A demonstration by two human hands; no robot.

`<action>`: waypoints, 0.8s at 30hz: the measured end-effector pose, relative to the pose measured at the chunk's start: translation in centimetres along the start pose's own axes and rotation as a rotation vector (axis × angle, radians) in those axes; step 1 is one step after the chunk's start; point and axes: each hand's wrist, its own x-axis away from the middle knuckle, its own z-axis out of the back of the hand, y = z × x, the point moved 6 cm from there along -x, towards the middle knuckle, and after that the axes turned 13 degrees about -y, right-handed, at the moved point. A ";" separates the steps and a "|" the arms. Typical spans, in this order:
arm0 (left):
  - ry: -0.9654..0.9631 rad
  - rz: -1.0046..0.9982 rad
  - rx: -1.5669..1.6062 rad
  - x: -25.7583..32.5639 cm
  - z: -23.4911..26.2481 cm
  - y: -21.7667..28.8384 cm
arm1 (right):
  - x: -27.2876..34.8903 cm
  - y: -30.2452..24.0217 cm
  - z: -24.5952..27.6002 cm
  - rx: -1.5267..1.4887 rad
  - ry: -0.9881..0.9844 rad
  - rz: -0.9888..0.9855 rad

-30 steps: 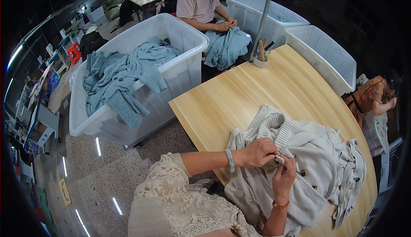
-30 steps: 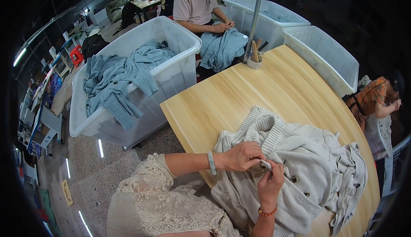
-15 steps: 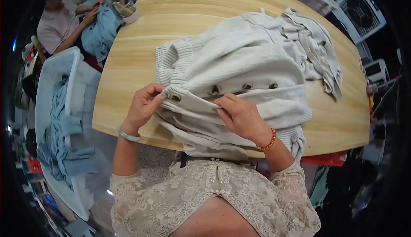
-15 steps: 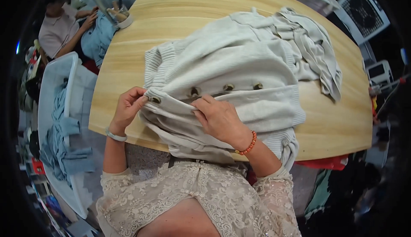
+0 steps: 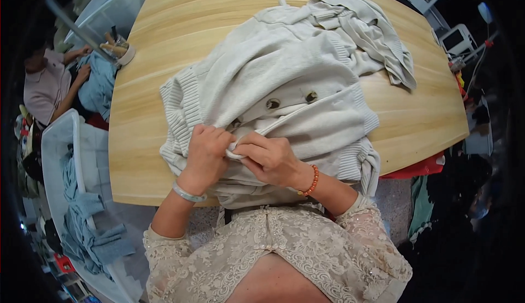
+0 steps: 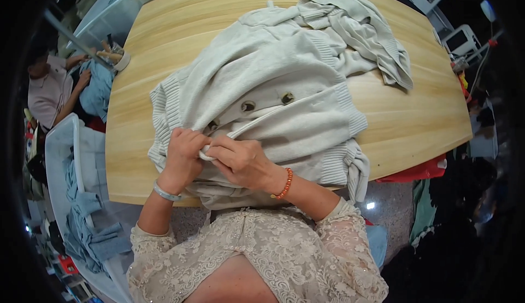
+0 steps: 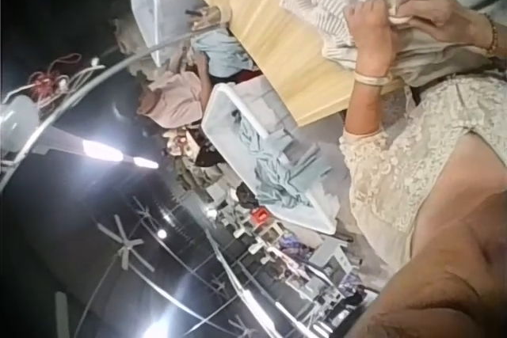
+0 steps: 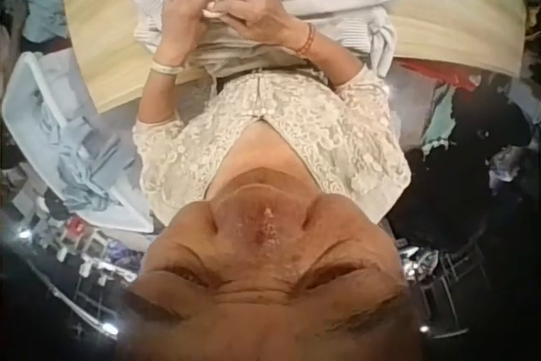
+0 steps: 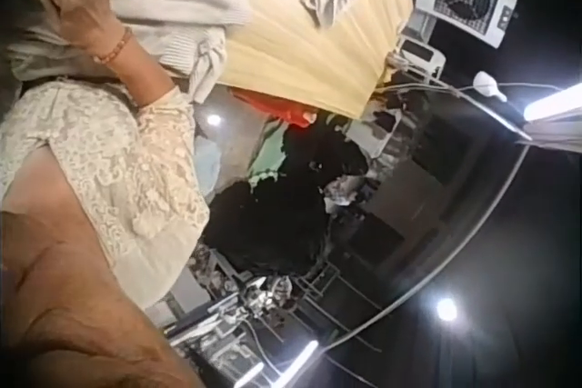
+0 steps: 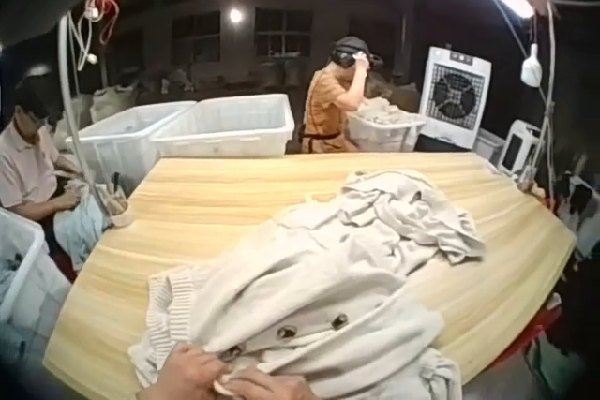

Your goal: Inspecting a cardigan for quality control, checking buttons, and removing loose threads.

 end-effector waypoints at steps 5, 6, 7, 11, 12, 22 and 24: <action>-0.278 0.143 1.299 -1.4 0.3 -2.0 | 1.5 2.0 -0.6 -0.054 -0.118 -0.137; -0.234 0.145 1.239 -1.4 -0.3 -3.5 | 1.7 2.4 -1.5 -0.044 -0.127 -0.132; -0.200 0.239 1.191 -1.8 -1.6 -4.7 | 1.8 2.6 -2.1 -0.062 -0.153 -0.147; 0.019 0.165 0.574 -3.8 -1.6 -2.3 | 1.4 2.5 -2.4 -0.051 -0.112 -0.149; 0.035 0.142 0.545 -4.1 -2.2 -2.3 | 1.3 2.3 -2.0 -0.042 -0.098 -0.186; -0.016 0.178 0.971 -4.9 -2.9 -3.1 | 2.0 2.8 -1.4 0.081 -0.062 -0.314; -0.070 0.208 1.121 -4.0 -2.6 -3.5 | 1.8 2.7 -1.2 0.070 -0.007 -0.298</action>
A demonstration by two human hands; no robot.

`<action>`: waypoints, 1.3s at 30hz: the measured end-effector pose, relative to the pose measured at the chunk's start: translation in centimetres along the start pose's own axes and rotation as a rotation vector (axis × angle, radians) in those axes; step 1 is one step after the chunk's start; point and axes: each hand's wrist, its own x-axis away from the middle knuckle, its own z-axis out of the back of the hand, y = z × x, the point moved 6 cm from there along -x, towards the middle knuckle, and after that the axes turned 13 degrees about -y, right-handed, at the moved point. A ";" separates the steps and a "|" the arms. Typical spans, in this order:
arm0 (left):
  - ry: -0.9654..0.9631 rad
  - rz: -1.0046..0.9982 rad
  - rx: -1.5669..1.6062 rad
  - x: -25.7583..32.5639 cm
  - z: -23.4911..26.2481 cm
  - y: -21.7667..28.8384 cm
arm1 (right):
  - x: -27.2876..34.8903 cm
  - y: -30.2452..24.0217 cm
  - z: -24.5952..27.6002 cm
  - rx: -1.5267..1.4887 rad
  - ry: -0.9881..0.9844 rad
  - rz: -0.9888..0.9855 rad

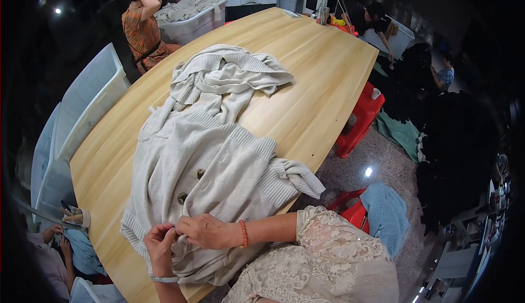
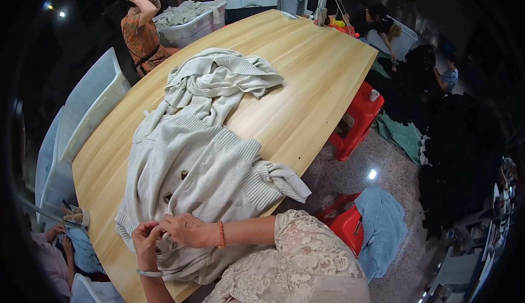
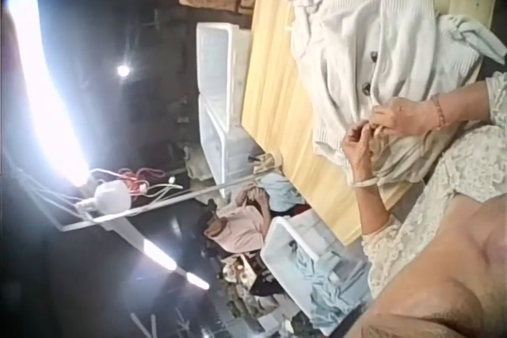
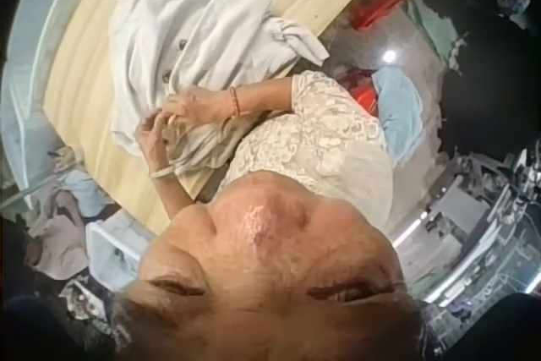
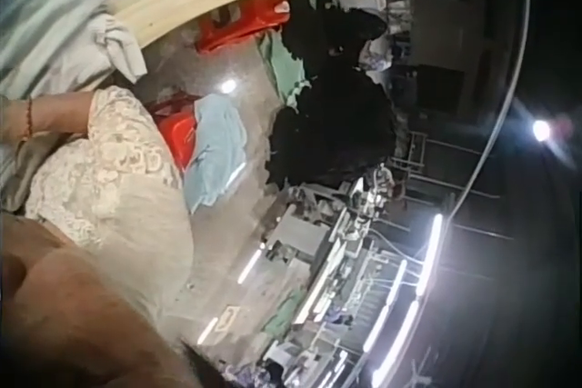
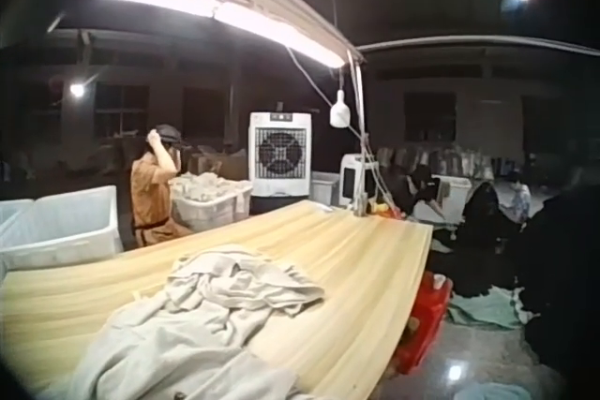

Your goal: Inspecting a cardigan for quality control, checking buttons, and removing loose threads.

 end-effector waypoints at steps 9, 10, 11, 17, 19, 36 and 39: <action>-0.042 0.047 0.064 1.1 0.4 0.4 | -0.1 -0.4 0.0 0.088 0.030 0.037; -0.087 0.035 0.064 1.6 0.0 0.8 | -0.2 0.2 -0.1 0.068 0.040 0.042; -0.133 0.021 0.065 2.0 -0.6 1.4 | -0.1 0.7 -0.1 0.050 0.049 0.046; 0.028 -0.181 -0.558 3.3 -0.3 1.2 | -1.1 1.3 0.0 -0.155 -0.144 0.037; 0.020 -0.183 -0.590 3.2 -0.6 1.5 | -1.3 1.2 0.4 -0.238 -0.164 0.031; -0.007 -0.159 -0.535 3.5 -0.8 1.4 | -0.5 1.3 0.2 -0.116 -0.143 0.113; -0.004 -0.174 -0.553 3.5 -0.5 1.1 | -0.7 1.1 0.6 -0.127 -0.126 0.156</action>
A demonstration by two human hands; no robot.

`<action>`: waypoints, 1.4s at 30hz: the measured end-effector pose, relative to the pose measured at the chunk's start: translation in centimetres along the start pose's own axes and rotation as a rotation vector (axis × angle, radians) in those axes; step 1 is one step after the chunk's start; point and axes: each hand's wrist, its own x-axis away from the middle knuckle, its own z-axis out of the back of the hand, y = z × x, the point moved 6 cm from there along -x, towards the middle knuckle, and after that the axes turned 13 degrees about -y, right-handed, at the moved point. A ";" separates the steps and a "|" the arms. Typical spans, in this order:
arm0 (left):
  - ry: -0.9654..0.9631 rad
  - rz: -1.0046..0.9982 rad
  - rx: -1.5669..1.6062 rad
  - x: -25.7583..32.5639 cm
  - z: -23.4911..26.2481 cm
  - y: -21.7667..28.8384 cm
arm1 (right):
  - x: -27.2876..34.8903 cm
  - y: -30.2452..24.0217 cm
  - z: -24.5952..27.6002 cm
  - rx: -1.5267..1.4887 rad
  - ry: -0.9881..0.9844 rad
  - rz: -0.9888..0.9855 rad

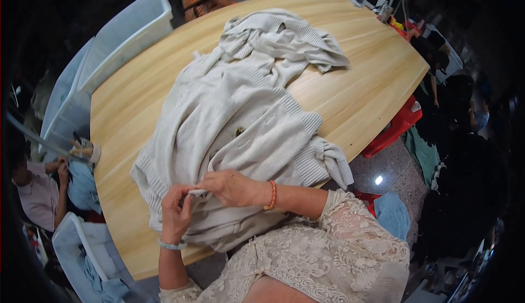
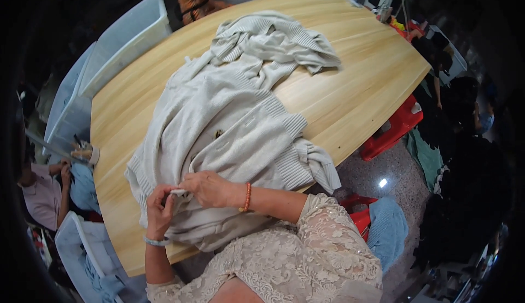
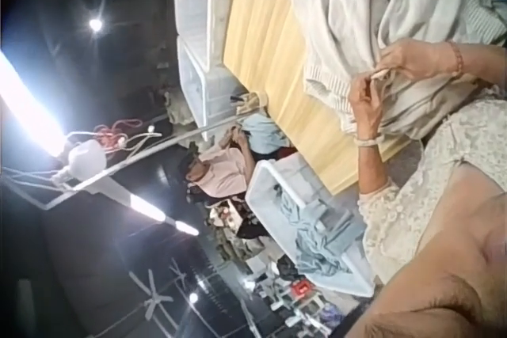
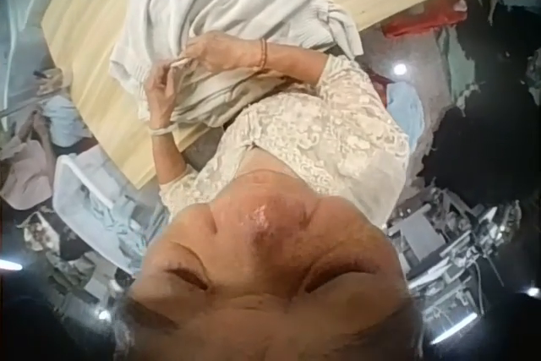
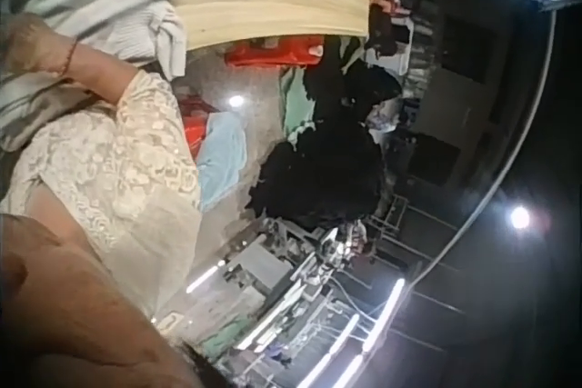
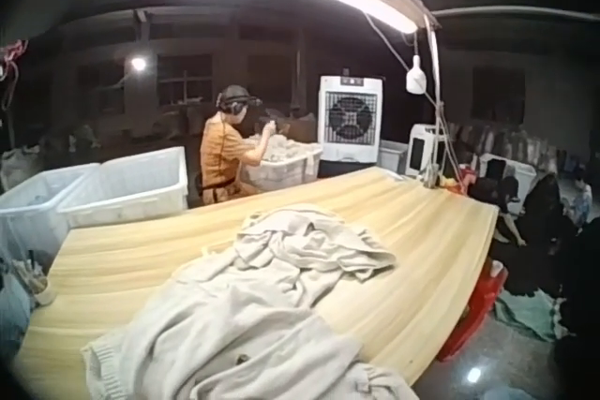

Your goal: Inspecting a cardigan for quality control, checking buttons, and removing loose threads.

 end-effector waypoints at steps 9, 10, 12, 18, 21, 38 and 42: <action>-0.101 0.078 0.024 0.1 0.9 0.8 | 0.6 -0.9 1.9 -0.085 -0.016 -0.095; -0.054 0.110 -0.026 0.4 1.4 0.4 | 1.0 -0.9 2.5 -0.017 0.021 -0.103; 0.105 0.168 -0.113 0.8 2.7 -0.2 | 2.2 -0.4 3.9 0.118 0.024 -0.187; 0.326 -0.243 -0.577 -2.0 0.1 5.8 | 3.4 0.0 4.1 0.373 0.016 -0.294; 0.169 -0.318 -0.437 -5.6 -2.8 7.9 | 3.3 -0.9 4.0 0.349 0.132 -0.191; -0.096 0.142 0.283 -9.9 -3.7 0.3 | 3.9 -0.4 3.6 0.289 0.157 -0.165; -0.229 0.253 0.620 -8.2 -4.2 1.7 | 4.5 -1.2 4.2 0.305 0.276 -0.129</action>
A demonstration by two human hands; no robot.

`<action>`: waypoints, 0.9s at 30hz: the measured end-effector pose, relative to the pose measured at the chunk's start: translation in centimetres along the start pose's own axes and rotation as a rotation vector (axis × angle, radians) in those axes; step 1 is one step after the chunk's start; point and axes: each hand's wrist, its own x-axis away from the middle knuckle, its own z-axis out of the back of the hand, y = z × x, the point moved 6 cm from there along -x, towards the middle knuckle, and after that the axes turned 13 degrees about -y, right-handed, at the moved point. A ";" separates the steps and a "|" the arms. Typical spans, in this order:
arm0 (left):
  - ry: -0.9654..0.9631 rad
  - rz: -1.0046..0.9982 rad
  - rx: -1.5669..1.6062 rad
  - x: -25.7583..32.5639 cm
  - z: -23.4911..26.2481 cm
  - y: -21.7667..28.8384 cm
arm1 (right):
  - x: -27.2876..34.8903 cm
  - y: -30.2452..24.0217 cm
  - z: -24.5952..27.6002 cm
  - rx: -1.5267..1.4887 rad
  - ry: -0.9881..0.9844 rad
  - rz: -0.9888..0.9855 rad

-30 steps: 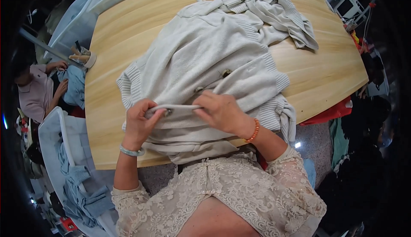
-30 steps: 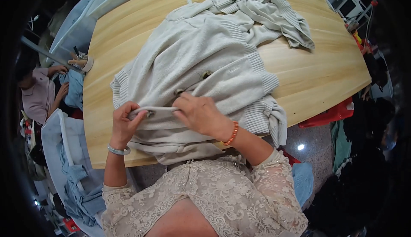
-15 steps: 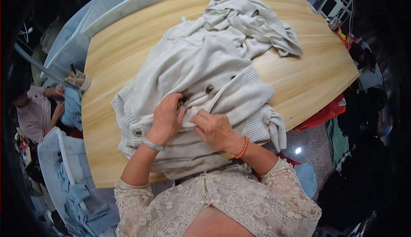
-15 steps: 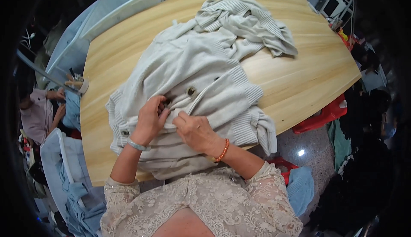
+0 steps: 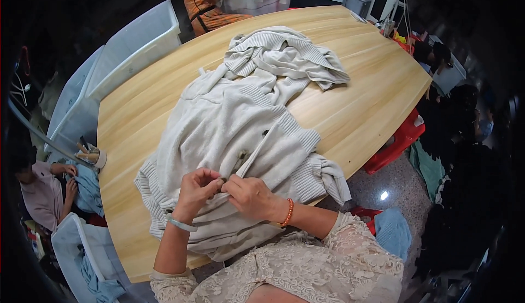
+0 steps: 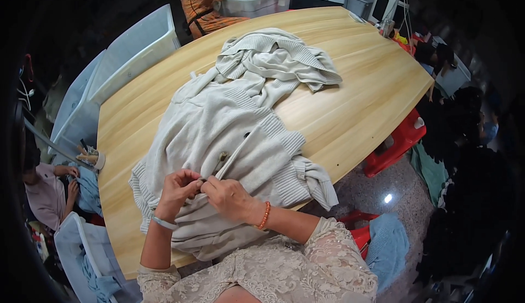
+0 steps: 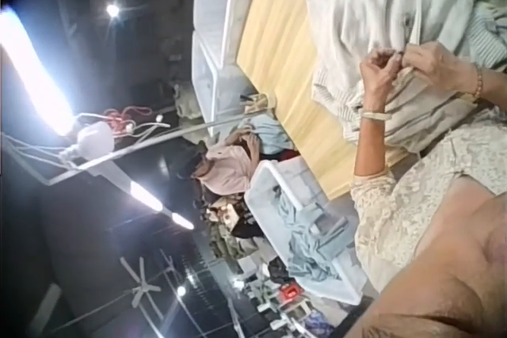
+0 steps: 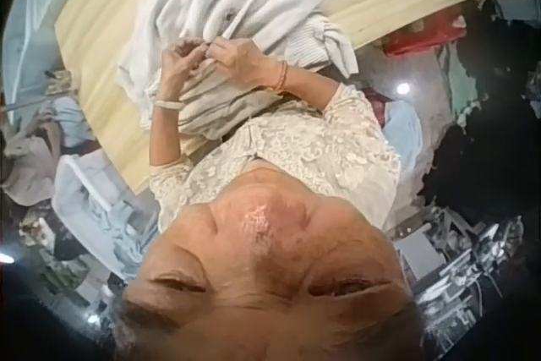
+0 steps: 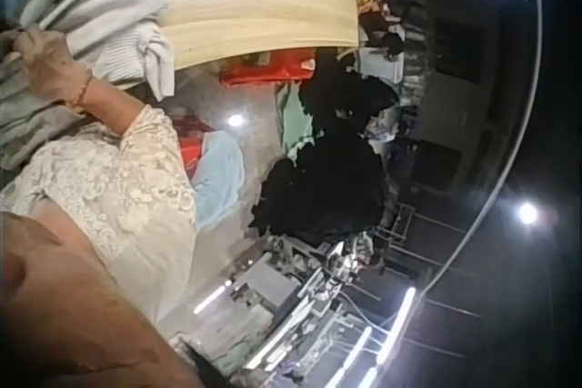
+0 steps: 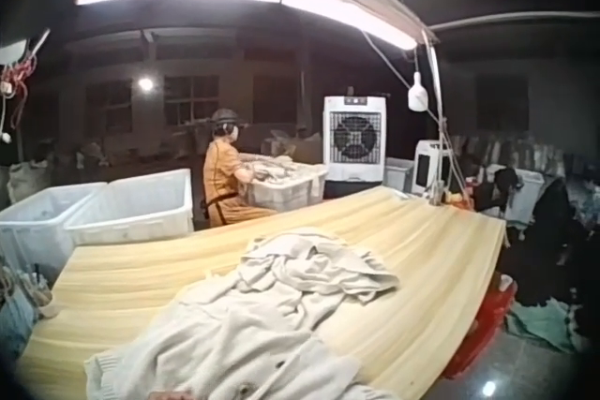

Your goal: Inspecting a cardigan for quality control, checking buttons, and removing loose threads.

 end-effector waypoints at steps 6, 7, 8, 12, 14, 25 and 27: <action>0.014 -0.047 0.043 0.4 0.1 -0.5 | 0.2 0.0 0.5 0.059 0.005 -0.051; 0.012 -0.059 0.034 0.2 0.1 -0.7 | 0.3 0.0 0.3 0.081 -0.024 -0.049; 0.001 -0.064 0.034 0.3 0.3 -1.1 | 0.3 0.1 0.1 0.104 -0.053 -0.050; 0.013 -0.056 0.076 1.4 0.5 -0.7 | 0.3 0.1 -0.3 0.097 -0.042 -0.010; 0.022 -0.051 0.072 1.4 0.8 -1.1 | 0.5 0.4 -1.1 0.110 -0.043 -0.029; 0.022 -0.266 -0.713 2.7 -1.6 1.4 | -0.1 2.6 -1.4 -0.044 -0.277 -0.092; 0.040 -0.243 -0.600 2.4 -1.1 0.1 | 0.1 2.6 -1.1 -0.057 -0.325 -0.093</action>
